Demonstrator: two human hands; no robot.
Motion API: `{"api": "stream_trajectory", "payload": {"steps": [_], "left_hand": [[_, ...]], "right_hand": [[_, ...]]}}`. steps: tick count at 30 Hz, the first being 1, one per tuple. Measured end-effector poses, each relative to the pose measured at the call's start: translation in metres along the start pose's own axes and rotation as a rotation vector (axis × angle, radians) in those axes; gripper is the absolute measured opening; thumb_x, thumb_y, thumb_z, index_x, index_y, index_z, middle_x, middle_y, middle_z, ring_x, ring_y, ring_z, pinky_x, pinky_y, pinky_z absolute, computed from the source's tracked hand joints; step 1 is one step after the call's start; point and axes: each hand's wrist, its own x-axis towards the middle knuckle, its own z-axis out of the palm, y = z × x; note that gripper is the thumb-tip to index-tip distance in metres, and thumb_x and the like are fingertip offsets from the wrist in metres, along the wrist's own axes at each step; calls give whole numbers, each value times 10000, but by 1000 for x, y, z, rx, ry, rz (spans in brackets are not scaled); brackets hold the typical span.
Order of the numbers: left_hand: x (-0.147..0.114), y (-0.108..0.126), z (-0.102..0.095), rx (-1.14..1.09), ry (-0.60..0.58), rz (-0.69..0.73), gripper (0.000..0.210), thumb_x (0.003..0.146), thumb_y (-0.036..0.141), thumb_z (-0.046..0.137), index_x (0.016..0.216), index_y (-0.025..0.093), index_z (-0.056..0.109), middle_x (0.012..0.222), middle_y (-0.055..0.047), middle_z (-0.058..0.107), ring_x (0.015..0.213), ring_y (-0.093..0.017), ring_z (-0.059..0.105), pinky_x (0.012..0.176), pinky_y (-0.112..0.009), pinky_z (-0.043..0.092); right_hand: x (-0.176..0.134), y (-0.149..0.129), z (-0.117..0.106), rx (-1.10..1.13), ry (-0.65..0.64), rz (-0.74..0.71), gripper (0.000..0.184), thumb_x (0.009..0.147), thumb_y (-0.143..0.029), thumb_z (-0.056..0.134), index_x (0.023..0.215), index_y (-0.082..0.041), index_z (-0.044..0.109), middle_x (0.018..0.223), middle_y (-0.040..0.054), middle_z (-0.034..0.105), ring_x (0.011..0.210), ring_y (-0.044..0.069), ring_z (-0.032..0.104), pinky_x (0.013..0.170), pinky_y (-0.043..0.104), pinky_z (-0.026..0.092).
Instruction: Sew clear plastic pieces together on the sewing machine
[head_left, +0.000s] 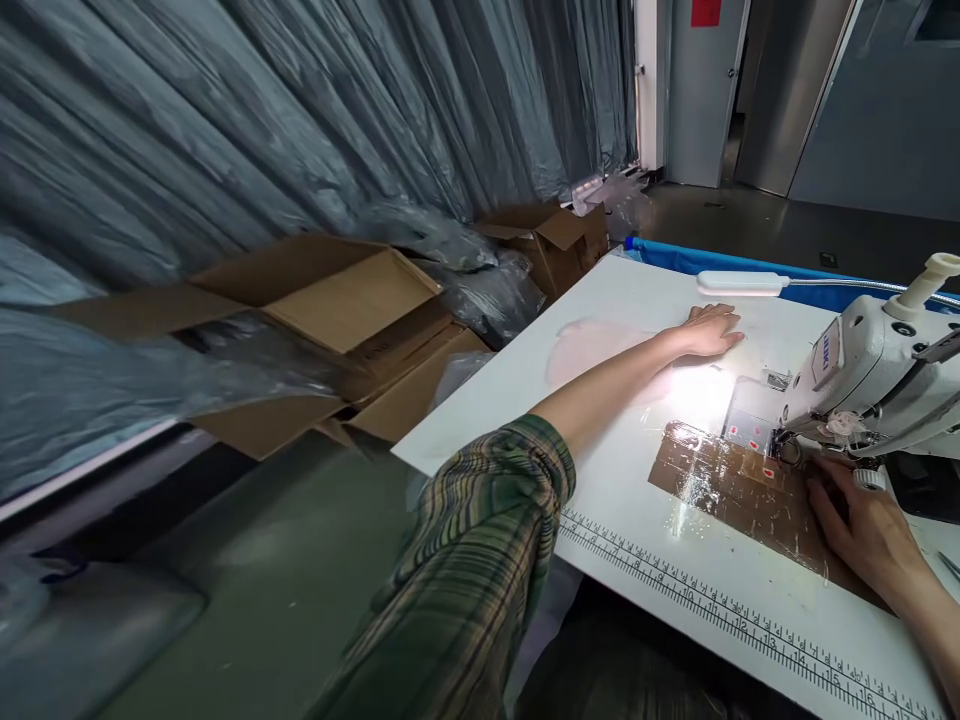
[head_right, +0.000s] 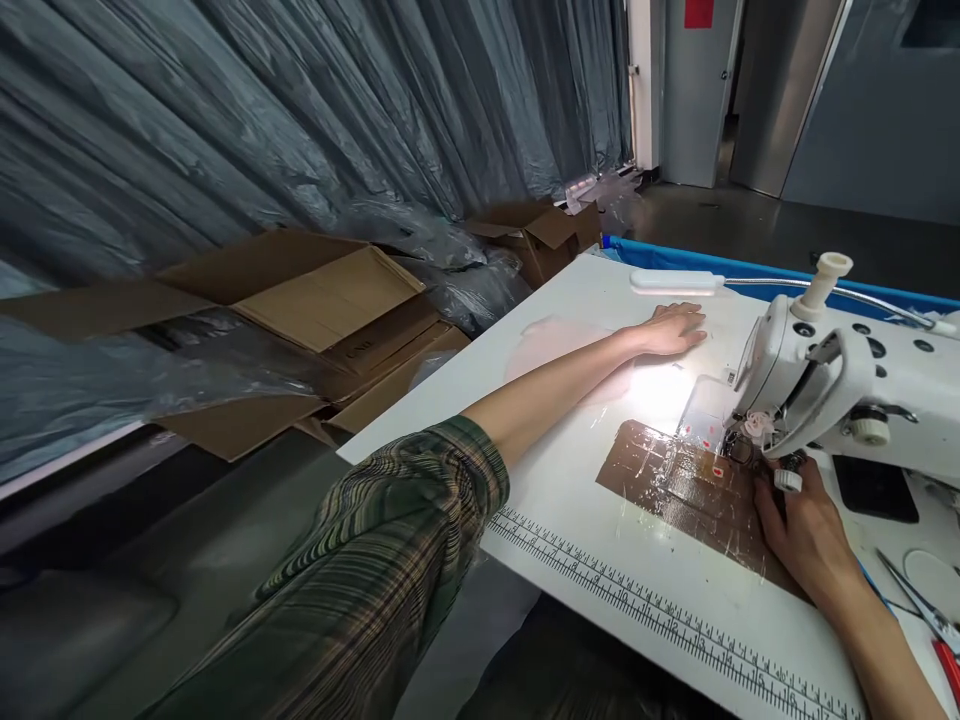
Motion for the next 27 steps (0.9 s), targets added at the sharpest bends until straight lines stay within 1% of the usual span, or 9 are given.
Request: {"api": "stream_trajectory", "payload": {"steps": [2, 6, 9, 12, 14, 16, 20, 24, 27], "left_hand": [[-11, -3, -2, 11, 33, -30, 436, 996, 344, 427, 1367, 144, 535, 1589, -162, 394, 1494, -321, 318, 1213, -480, 232], [-32, -8, 0, -6, 115, -94, 302, 969, 280, 437, 1062, 110, 668, 1313, -202, 608, 1326, -347, 507, 1141, -520, 316], [-44, -6, 4, -69, 155, -90, 199, 916, 265, 520, 896, 135, 669, 1194, -171, 659, 1240, -344, 563, 1126, -524, 329], [-49, -1, 8, -181, 176, -64, 86, 847, 193, 583, 787, 156, 632, 1120, -133, 684, 1169, -313, 603, 1094, -470, 380], [-48, 4, 10, -285, 186, -62, 71, 863, 185, 576, 809, 160, 615, 1067, -117, 698, 1088, -270, 643, 1016, -405, 453], [-45, 9, 12, -404, 186, -78, 74, 913, 194, 540, 922, 151, 601, 1025, -118, 712, 974, -221, 681, 891, -346, 515], [-40, 14, 17, -607, 152, -114, 221, 927, 134, 538, 1147, 123, 517, 1003, -124, 732, 785, -139, 695, 727, -272, 539], [-42, 14, 20, -695, 146, -135, 454, 856, 92, 620, 1280, 122, 459, 1144, -152, 708, 753, -111, 686, 715, -261, 546], [-50, 10, 15, -683, 196, -148, 574, 811, 145, 700, 1331, 131, 459, 1294, -183, 635, 927, -159, 698, 826, -303, 560]], "right_hand": [[0, 1, 0, -2, 3, -8, 459, 917, -479, 394, 1001, -189, 740, 960, 130, 685, 703, 238, 688, 693, 386, 585], [2, -1, -1, -6, 18, -49, 455, 924, -452, 417, 1113, -179, 728, 967, 126, 691, 743, 243, 693, 715, 390, 590], [3, -2, -2, -4, 40, -65, 454, 939, -435, 407, 1132, -169, 720, 1050, 145, 691, 836, 256, 710, 782, 411, 595], [3, -2, -1, -10, 66, -81, 426, 939, -424, 434, 1140, -177, 715, 1099, 147, 688, 877, 259, 710, 814, 420, 596], [2, -1, 1, -12, 86, -90, 416, 934, -422, 442, 1128, -174, 715, 1107, 150, 684, 884, 259, 707, 814, 417, 598], [2, -1, 2, -12, 101, -95, 436, 938, -423, 425, 1129, -159, 715, 1105, 163, 678, 888, 266, 705, 817, 423, 598], [2, 0, 3, -19, 90, -98, 459, 949, -427, 409, 1158, -147, 706, 1086, 171, 675, 861, 265, 703, 797, 421, 598], [1, 3, 6, -26, 122, -107, 453, 943, -429, 421, 1167, -157, 705, 1084, 159, 675, 882, 259, 700, 800, 412, 599], [0, 5, 7, -31, 128, -103, 435, 943, -435, 434, 1143, -167, 712, 1079, 154, 678, 861, 258, 694, 785, 420, 602]]}}
